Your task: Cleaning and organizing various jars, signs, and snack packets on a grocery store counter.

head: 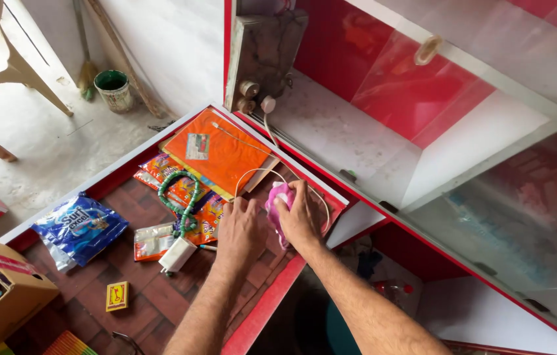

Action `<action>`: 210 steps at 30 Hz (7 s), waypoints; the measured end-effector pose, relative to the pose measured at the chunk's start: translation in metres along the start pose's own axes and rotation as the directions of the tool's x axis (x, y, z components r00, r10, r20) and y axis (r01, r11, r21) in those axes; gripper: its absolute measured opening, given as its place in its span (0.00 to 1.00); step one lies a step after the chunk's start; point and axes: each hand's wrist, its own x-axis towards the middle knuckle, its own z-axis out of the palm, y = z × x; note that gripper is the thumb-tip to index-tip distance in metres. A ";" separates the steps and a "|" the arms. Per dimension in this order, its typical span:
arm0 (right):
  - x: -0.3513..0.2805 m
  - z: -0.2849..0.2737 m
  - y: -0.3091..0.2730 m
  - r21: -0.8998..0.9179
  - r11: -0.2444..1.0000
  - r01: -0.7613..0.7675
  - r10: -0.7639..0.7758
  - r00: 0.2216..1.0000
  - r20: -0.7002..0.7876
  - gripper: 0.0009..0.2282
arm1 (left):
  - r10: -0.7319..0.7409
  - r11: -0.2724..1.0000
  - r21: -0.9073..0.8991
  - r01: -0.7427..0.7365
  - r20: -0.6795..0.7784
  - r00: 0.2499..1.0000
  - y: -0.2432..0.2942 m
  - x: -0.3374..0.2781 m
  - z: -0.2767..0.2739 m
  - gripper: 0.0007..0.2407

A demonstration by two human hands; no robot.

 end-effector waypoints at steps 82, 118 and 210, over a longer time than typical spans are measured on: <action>0.008 0.061 0.009 -0.439 0.816 0.376 -0.187 0.890 0.415 0.28 | -0.327 0.939 0.175 0.297 0.176 0.929 -0.102 0.079 0.016 0.28; 0.050 0.058 -0.045 -0.257 0.809 0.529 -0.313 0.757 0.574 0.15 | -0.795 0.384 -0.684 0.620 0.097 0.599 -0.140 0.120 0.045 0.26; 0.109 0.206 -0.069 -0.203 0.486 0.850 -0.598 0.493 0.632 0.25 | -0.735 0.122 -0.968 0.221 0.061 0.675 -0.223 0.016 -0.111 0.24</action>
